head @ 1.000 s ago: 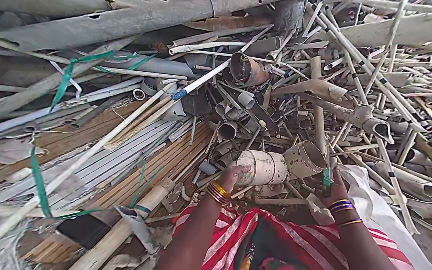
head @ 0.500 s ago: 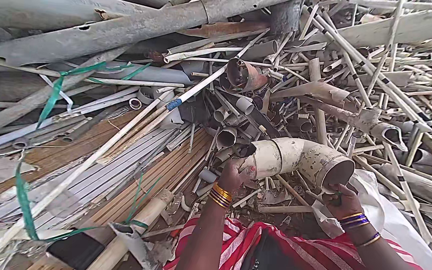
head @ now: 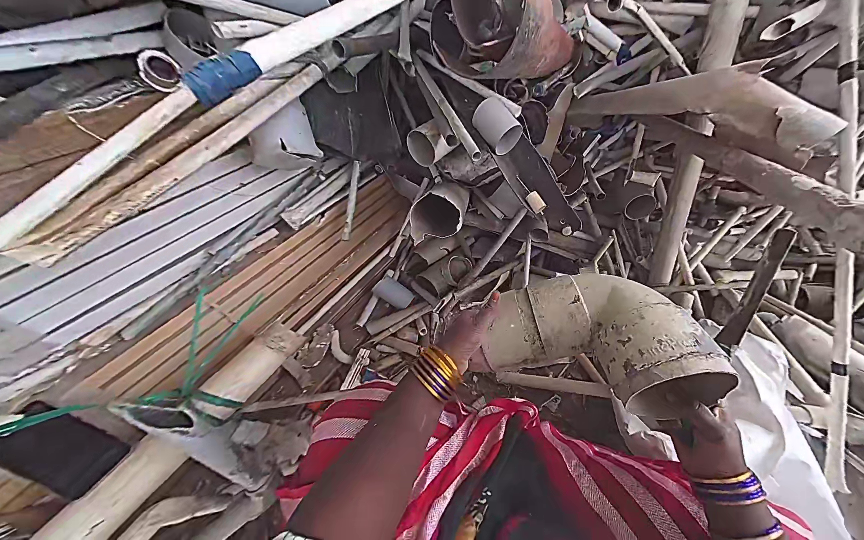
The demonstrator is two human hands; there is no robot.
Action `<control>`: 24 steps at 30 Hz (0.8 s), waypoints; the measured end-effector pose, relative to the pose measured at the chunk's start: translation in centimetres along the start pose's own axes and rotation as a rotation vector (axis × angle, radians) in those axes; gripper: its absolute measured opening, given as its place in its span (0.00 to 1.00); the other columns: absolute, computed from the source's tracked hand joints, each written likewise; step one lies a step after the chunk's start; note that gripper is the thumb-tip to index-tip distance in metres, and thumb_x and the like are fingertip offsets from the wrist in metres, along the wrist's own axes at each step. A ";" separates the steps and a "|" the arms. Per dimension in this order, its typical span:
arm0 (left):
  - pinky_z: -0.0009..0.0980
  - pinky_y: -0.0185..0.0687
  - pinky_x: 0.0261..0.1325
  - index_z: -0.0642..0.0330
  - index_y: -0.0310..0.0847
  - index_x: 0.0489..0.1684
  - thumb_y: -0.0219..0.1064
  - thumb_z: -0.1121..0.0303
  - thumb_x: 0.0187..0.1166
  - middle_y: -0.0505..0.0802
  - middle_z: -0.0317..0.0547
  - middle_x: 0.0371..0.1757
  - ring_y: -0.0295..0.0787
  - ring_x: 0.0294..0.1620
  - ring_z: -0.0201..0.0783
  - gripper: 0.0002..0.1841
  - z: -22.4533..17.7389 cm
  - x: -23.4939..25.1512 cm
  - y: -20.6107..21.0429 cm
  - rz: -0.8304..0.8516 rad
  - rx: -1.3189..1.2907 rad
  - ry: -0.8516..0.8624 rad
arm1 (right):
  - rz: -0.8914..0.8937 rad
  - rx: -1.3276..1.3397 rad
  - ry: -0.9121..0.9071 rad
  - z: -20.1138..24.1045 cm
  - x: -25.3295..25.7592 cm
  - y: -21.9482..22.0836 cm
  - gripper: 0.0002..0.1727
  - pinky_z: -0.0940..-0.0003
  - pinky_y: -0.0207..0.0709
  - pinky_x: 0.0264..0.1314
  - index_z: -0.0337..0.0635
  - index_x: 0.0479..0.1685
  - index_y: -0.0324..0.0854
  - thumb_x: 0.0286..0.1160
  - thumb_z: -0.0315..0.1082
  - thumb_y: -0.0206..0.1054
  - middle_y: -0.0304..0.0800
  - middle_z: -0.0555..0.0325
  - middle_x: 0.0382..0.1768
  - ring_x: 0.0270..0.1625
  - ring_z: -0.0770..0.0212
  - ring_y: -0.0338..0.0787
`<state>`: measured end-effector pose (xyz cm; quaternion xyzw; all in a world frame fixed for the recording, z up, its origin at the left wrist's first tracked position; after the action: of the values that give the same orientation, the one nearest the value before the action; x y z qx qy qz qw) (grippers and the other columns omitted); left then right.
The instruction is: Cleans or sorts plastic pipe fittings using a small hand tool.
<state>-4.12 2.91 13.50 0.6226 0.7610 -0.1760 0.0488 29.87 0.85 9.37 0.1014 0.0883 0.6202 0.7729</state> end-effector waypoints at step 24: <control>0.48 0.86 0.37 0.66 0.85 0.18 0.58 0.38 0.81 0.91 0.54 0.23 0.94 0.33 0.46 0.36 1.1 -1.5 3.8 -0.029 0.362 0.960 | -0.527 0.131 0.370 -2.5 2.5 0.4 0.14 0.62 0.91 0.40 0.44 0.59 0.67 0.95 0.44 0.48 0.88 0.55 0.39 0.37 0.61 0.94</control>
<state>-0.28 1.75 12.08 0.6210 0.6636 0.0001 -0.4171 29.38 3.45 7.09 0.0102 0.2899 0.3998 0.8695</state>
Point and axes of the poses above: each hand's wrist, its own x-axis towards the middle knuckle, its own y-axis out of the palm, z = x × y, the point moved 6 cm from there along x, towards the middle knuckle
